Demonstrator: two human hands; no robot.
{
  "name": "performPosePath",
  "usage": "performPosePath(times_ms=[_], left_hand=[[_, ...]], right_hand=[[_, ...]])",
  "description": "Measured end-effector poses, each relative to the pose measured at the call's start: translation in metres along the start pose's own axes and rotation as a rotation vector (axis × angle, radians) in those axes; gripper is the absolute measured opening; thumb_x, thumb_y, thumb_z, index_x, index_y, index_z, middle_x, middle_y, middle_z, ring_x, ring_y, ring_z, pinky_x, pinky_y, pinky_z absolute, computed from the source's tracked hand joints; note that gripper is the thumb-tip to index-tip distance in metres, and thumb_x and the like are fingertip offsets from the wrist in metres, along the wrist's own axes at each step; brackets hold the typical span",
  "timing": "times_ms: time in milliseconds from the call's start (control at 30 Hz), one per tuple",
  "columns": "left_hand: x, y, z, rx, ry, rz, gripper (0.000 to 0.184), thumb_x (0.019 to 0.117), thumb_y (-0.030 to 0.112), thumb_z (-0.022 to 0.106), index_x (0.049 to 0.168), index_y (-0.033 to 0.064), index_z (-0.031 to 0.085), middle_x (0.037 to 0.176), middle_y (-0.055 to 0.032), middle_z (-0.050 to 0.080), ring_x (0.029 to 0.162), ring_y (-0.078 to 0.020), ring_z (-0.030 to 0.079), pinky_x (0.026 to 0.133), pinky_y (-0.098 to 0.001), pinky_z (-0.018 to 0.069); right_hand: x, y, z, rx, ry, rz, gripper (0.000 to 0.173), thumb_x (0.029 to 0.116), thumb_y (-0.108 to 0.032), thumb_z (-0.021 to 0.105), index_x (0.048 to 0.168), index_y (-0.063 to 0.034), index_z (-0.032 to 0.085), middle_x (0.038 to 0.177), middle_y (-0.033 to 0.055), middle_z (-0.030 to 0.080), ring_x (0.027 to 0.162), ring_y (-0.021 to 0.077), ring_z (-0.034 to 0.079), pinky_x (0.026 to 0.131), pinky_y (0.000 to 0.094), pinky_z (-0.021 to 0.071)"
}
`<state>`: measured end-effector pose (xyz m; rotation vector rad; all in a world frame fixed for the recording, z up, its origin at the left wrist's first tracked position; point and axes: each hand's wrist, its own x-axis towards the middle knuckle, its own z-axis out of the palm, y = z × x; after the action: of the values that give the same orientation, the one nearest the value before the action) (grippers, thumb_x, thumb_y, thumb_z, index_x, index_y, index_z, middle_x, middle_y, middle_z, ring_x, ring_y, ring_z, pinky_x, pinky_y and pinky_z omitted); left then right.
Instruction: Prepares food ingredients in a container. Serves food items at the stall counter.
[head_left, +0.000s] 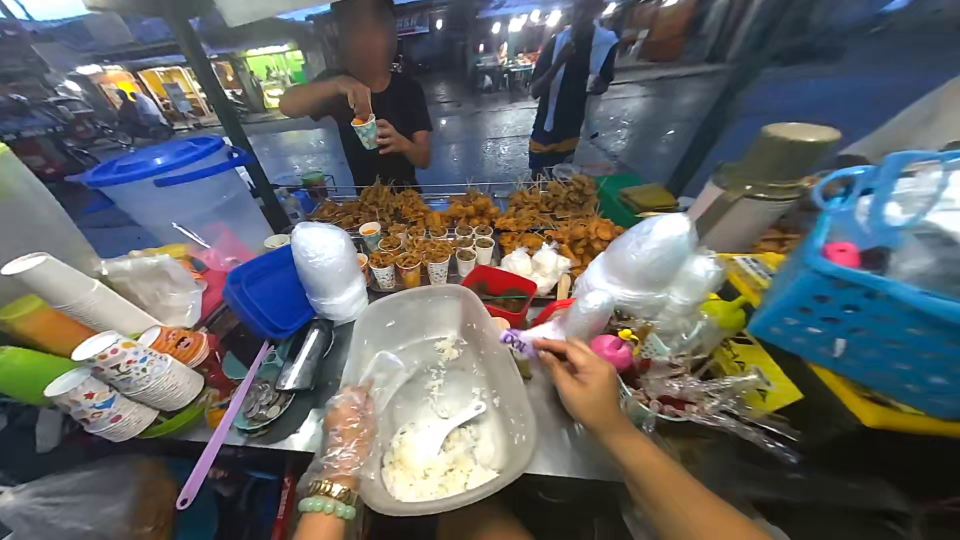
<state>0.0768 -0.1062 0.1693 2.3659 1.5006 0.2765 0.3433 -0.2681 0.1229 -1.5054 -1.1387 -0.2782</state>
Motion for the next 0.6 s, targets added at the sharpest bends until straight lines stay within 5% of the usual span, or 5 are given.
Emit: performPosePath(times_ms=[167,300,467,600], left_hand=[[0.001,-0.009,0.000,0.020,0.052,0.003,0.034,0.1040,0.005,0.051,0.134,0.0005,0.066,0.131,-0.0296,0.063,0.125,-0.0448,0.060,0.110,-0.0551,0.0428],[-0.004,-0.004,0.000,0.067,0.024,-0.029,0.034,0.1051,0.008,0.050,0.135,0.0011,0.065,0.134,-0.0289,0.062,0.128,-0.0449,0.058,0.112,-0.0554,0.0413],[-0.014,-0.003,0.001,0.063,0.059,-0.086,0.034,0.1046,0.007,0.050,0.135,0.0011,0.065,0.134,-0.0292,0.062,0.128,-0.0451,0.057,0.112,-0.0564,0.0405],[-0.023,0.001,0.010,-0.074,0.203,-0.108,0.031,0.1038,0.006,0.052,0.130,-0.0014,0.067,0.129,-0.0289,0.065,0.125,-0.0457,0.060,0.111,-0.0584,0.0402]], right_hand=[[-0.059,0.022,-0.003,-0.028,-0.173,0.294,0.019,0.0973,-0.006,0.060,0.108,0.0045,0.071,0.101,0.0153,0.075,0.073,0.0159,0.071,0.068,0.0309,0.0592],[-0.068,0.028,0.013,0.054,-0.277,0.629,0.022,0.1025,-0.004,0.055,0.118,0.0074,0.065,0.111,0.0179,0.070,0.075,0.0168,0.068,0.072,0.0333,0.0578],[-0.063,0.036,0.027,0.061,-0.550,0.785,0.037,0.1100,-0.008,0.038,0.143,0.0019,0.053,0.125,0.0224,0.066,0.096,0.0264,0.071,0.089,0.0414,0.0578],[-0.058,0.040,0.022,-0.138,-0.771,0.763,0.043,0.1068,-0.006,0.045,0.150,-0.0034,0.050,0.139,0.0261,0.059,0.119,0.0380,0.065,0.105,0.0501,0.0490]])
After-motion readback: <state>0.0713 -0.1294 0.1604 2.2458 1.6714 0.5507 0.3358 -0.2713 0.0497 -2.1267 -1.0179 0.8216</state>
